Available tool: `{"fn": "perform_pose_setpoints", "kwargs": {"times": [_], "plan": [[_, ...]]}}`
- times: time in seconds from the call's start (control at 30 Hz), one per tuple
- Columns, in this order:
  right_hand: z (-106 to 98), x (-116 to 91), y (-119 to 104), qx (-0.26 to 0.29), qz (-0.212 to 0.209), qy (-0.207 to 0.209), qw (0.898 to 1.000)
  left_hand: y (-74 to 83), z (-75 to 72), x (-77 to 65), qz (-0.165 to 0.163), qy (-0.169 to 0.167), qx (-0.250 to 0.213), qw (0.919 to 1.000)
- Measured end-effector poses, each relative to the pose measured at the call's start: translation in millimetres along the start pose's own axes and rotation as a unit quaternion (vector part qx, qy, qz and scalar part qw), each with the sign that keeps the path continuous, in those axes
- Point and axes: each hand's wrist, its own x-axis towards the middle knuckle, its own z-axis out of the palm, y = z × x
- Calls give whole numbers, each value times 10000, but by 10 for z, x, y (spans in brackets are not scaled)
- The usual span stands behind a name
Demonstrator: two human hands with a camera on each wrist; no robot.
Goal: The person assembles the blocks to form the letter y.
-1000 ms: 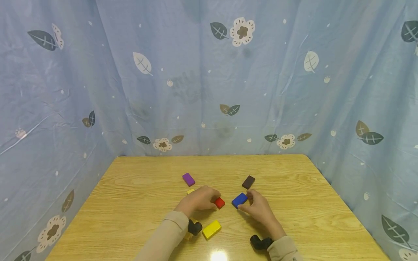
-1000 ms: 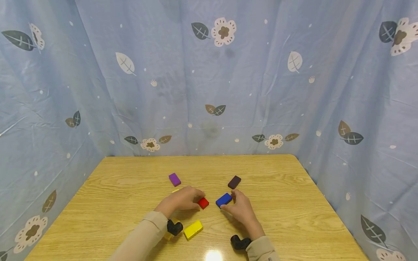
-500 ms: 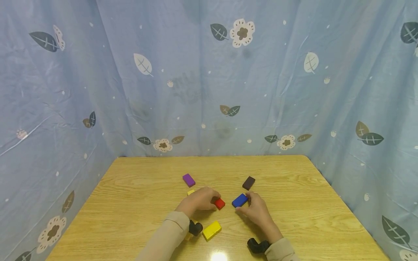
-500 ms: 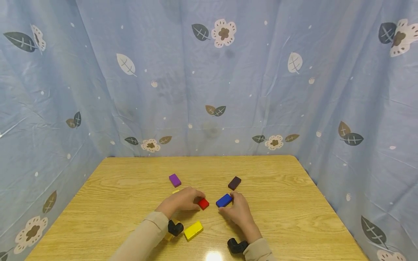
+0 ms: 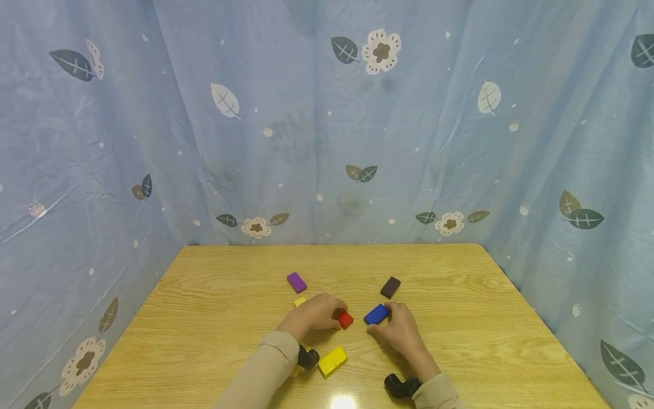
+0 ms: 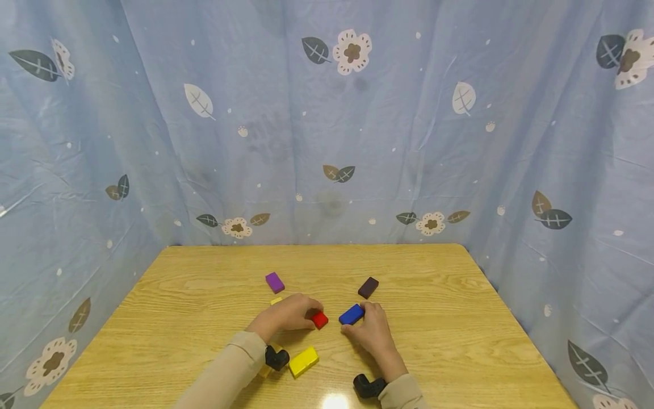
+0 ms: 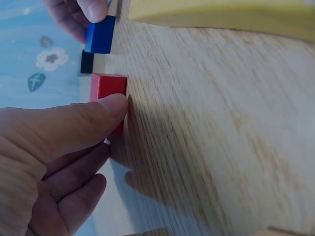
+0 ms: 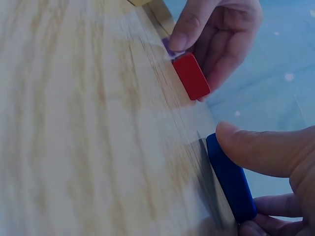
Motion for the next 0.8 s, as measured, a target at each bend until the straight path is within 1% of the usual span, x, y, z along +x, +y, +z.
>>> {"fn": "perform_pose_setpoints", "kwargs": {"times": [0.23,0.37,0.6,0.8], "plan": [[11,-7,-29,6,12,0,10000,-5,37,14,-77,4,12,10000],[12,-1,-34,57,-13,28,10000,-9,38,20,-55,6,18,10000],[11,22,-29,185,101,110,9997,-19,34,31,-43,31,8,10000],[14,51,-12,187,0,236,9995,-9,27,29,-30,40,17,10000]]}}
